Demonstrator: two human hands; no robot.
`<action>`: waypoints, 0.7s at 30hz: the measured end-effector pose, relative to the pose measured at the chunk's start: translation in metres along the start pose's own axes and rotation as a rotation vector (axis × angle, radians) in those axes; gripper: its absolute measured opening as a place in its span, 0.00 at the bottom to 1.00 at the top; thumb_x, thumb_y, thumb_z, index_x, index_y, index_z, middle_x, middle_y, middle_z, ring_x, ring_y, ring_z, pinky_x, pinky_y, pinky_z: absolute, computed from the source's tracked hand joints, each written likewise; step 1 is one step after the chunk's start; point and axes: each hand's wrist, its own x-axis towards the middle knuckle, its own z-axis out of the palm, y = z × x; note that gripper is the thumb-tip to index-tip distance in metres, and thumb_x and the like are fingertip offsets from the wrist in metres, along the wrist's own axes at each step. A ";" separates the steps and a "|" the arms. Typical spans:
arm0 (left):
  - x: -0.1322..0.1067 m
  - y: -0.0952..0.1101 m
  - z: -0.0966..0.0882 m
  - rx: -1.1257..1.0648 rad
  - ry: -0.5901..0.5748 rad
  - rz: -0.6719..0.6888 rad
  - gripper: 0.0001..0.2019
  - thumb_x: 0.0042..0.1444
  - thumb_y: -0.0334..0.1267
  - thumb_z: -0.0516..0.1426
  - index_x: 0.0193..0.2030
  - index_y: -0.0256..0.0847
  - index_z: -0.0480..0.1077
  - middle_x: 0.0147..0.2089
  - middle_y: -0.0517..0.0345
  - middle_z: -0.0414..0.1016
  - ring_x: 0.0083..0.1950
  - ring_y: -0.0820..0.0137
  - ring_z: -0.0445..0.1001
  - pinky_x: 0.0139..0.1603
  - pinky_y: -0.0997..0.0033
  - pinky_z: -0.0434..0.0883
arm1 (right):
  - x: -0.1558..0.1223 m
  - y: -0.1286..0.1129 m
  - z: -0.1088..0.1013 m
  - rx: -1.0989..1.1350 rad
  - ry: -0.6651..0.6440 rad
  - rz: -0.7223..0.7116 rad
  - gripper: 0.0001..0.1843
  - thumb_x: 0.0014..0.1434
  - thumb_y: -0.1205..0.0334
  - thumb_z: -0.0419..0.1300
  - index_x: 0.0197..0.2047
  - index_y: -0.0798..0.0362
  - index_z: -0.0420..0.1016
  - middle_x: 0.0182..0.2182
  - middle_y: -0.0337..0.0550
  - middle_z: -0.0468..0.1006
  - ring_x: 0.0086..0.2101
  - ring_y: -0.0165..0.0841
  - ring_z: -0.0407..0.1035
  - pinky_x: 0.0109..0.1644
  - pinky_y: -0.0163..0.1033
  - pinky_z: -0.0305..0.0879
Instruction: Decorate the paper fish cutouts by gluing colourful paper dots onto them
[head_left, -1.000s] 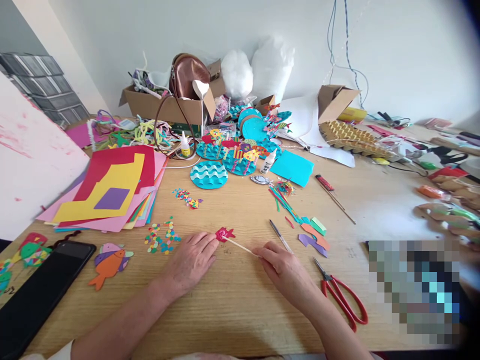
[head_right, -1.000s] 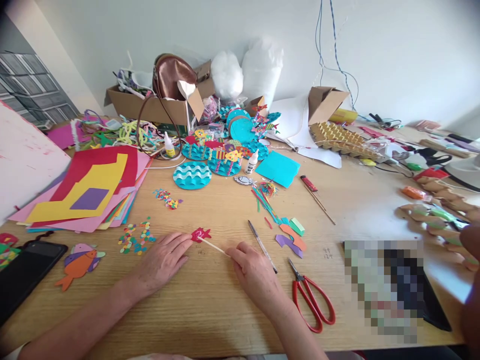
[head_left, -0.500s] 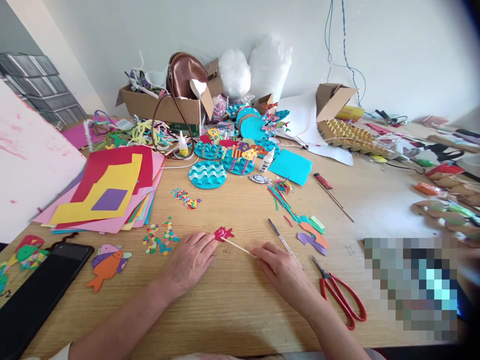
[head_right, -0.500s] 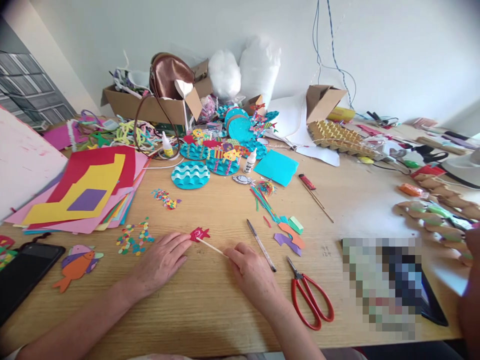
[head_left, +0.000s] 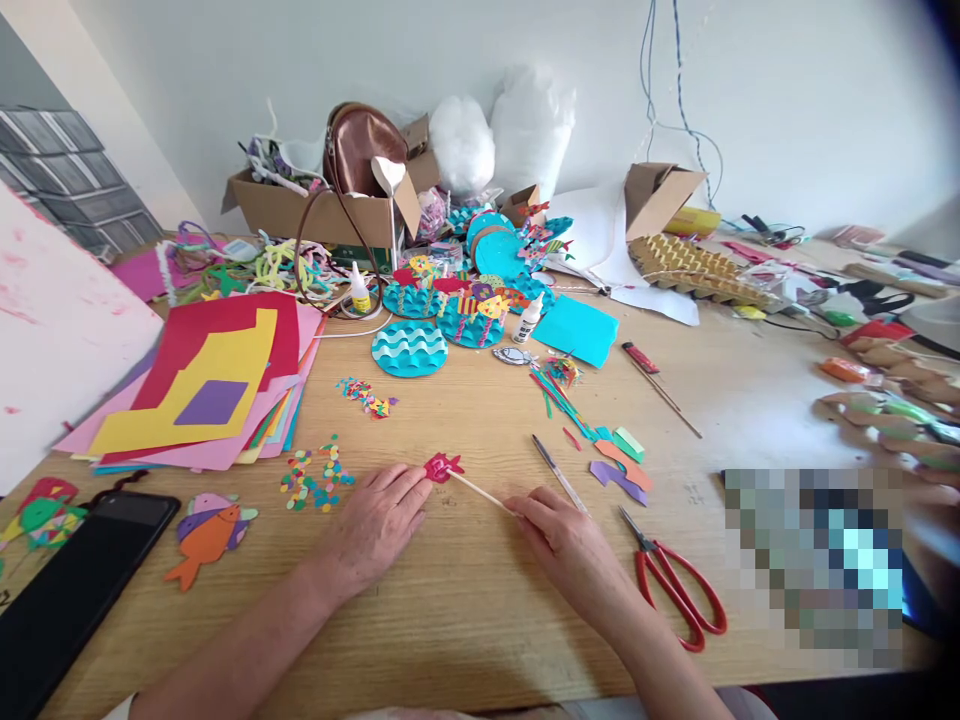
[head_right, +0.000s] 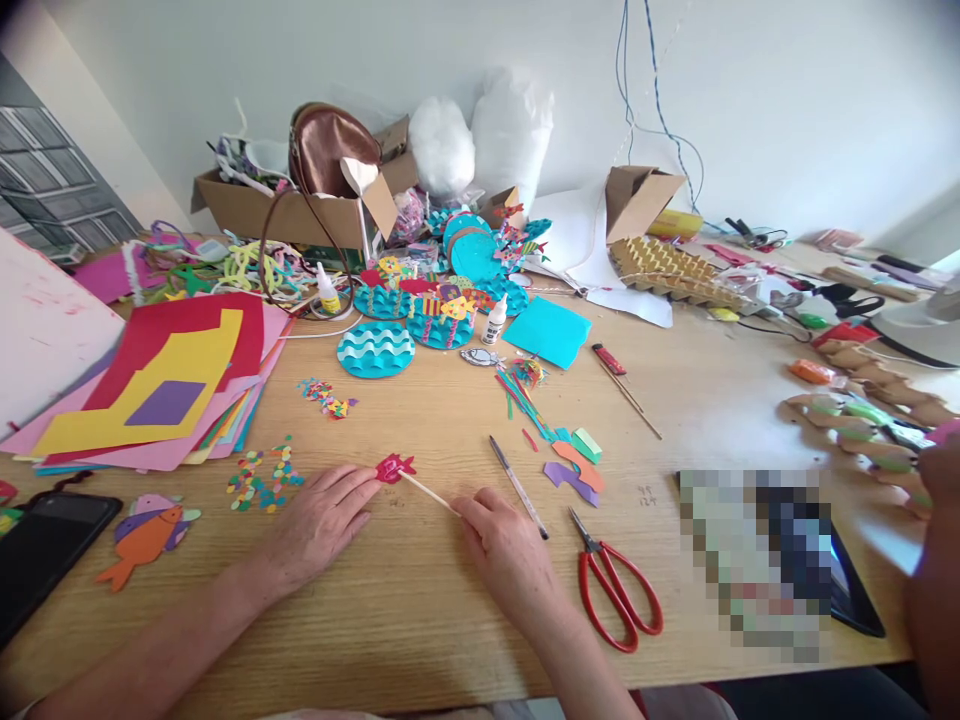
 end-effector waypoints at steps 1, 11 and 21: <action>0.000 0.000 0.000 0.000 0.002 -0.001 0.14 0.57 0.33 0.51 0.51 0.39 0.64 0.52 0.53 0.69 0.51 0.63 0.64 0.52 0.61 0.63 | -0.001 0.000 0.000 0.003 0.000 0.005 0.17 0.60 0.68 0.44 0.44 0.50 0.71 0.34 0.44 0.72 0.34 0.31 0.68 0.37 0.35 0.62; 0.000 0.000 -0.001 -0.013 -0.007 -0.003 0.15 0.57 0.32 0.51 0.51 0.39 0.64 0.52 0.53 0.69 0.51 0.63 0.64 0.52 0.61 0.63 | 0.004 0.000 -0.002 -0.008 0.004 -0.007 0.17 0.60 0.69 0.44 0.43 0.49 0.72 0.34 0.44 0.72 0.34 0.31 0.68 0.38 0.35 0.61; 0.001 0.000 -0.001 -0.017 0.014 0.007 0.14 0.56 0.31 0.52 0.50 0.38 0.64 0.51 0.53 0.69 0.51 0.63 0.64 0.51 0.60 0.64 | 0.016 -0.003 -0.001 -0.012 -0.001 -0.004 0.17 0.60 0.68 0.44 0.43 0.50 0.72 0.34 0.43 0.71 0.34 0.30 0.68 0.36 0.34 0.59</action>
